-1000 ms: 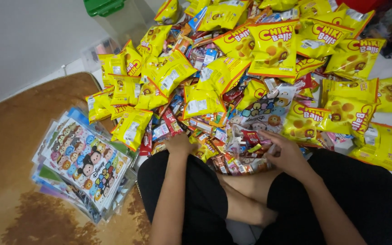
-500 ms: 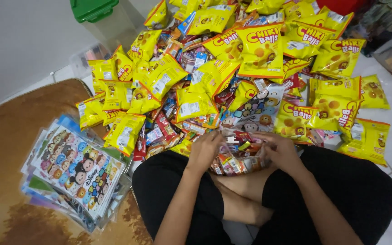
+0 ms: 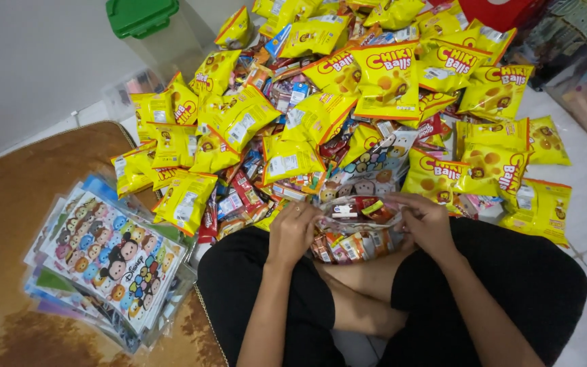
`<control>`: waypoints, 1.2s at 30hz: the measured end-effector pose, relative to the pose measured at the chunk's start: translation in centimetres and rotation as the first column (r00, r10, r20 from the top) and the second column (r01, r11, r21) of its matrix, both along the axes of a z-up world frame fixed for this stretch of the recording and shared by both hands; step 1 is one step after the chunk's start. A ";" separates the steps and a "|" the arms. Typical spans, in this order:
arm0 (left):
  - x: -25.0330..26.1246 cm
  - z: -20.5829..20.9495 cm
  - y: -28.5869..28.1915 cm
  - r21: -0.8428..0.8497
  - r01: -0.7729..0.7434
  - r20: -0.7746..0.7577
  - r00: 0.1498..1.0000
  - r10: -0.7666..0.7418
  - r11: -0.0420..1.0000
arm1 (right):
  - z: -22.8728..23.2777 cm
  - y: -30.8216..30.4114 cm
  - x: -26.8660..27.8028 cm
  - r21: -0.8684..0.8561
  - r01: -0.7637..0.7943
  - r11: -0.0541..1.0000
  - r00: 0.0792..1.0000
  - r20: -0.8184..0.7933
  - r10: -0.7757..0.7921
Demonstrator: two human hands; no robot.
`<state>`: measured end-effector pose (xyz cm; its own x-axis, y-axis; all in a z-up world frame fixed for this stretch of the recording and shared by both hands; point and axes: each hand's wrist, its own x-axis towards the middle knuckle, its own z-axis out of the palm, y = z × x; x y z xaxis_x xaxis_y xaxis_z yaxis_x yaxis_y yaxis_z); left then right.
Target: Packing individual snack bags into a larger decorative plastic bag.
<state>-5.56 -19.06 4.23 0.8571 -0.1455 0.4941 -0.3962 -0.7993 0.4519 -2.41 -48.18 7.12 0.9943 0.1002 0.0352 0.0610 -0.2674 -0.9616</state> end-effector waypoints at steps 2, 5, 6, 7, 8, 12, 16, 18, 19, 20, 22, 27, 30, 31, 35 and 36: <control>-0.1 1.1 -0.1 -0.026 0.035 0.054 0.998 -0.033 0.999 | 0.5 0.1 0.0 0.019 0.039 0.999 0.999 -0.028 -0.038; -0.2 1.5 -0.2 0.007 0.028 0.110 0.993 -0.028 1.000 | 1.4 0.1 -0.1 -0.016 0.058 0.998 0.998 -0.025 -0.058; -0.1 2.2 -0.1 0.007 0.031 0.116 0.993 -0.031 1.000 | 2.2 0.1 0.0 -0.015 0.061 0.998 0.998 -0.019 -0.061; -0.2 2.8 0.0 0.013 0.041 0.122 0.992 -0.043 0.999 | 2.9 0.1 0.0 0.003 0.056 0.998 0.998 -0.019 -0.056; -0.3 3.5 0.1 0.019 0.052 0.128 0.990 -0.054 0.998 | 3.7 0.1 -0.1 0.021 0.050 0.999 0.999 -0.018 -0.050; -0.7 7.7 0.3 -0.008 0.068 0.167 0.984 -0.066 0.998 | 7.6 0.2 -0.5 -0.074 0.030 0.997 0.999 -0.012 -0.031; -1.0 11.1 0.9 0.036 0.070 0.259 0.963 -0.077 0.997 | 10.5 0.5 -0.5 -0.020 0.008 1.000 1.000 0.009 -0.008; -1.1 12.7 1.0 0.035 0.068 0.284 0.956 -0.075 0.997 | 12.0 0.8 -0.6 -0.039 -0.001 0.999 0.999 0.036 0.003; -1.1 13.6 1.0 0.027 0.066 0.304 0.950 -0.071 0.997 | 12.9 1.1 -0.6 -0.080 0.001 0.997 0.997 0.080 0.006; -1.2 14.4 1.0 0.019 0.064 0.324 0.944 -0.067 0.998 | 13.9 1.5 -0.8 -0.121 0.005 0.993 0.992 0.123 0.010; -1.5 15.5 1.1 0.025 0.056 0.338 0.939 -0.061 0.998 | 14.3 1.6 -0.6 -0.065 0.003 0.998 0.991 0.134 0.006; -2.0 16.7 1.5 0.042 0.050 0.333 0.941 -0.061 0.998 | 15.1 1.7 -0.9 0.011 -0.008 1.000 0.990 0.141 0.006; -2.4 17.5 1.6 0.027 0.040 0.322 0.946 -0.047 0.999 | 15.0 1.8 -1.0 0.034 -0.010 0.999 0.989 0.145 0.005; -2.5 17.8 1.5 0.032 0.047 0.321 0.946 -0.055 0.998 | 14.3 1.5 -0.9 0.032 -0.014 0.999 0.989 0.149 0.009; -2.5 17.1 1.6 0.028 0.054 0.297 0.953 -0.060 0.998 | 13.9 1.3 -0.9 0.032 -0.023 0.999 0.990 0.143 0.018; -2.5 17.2 1.6 0.028 0.055 0.296 0.953 -0.061 0.998 | 13.9 1.3 -0.8 0.032 -0.022 0.999 0.990 0.142 0.018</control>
<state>-8.02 -17.43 21.40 0.6622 -0.2022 0.7216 -0.5558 -0.7784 0.2919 -3.25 -46.83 21.03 0.9769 0.1164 0.1791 0.2021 -0.2324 -0.9514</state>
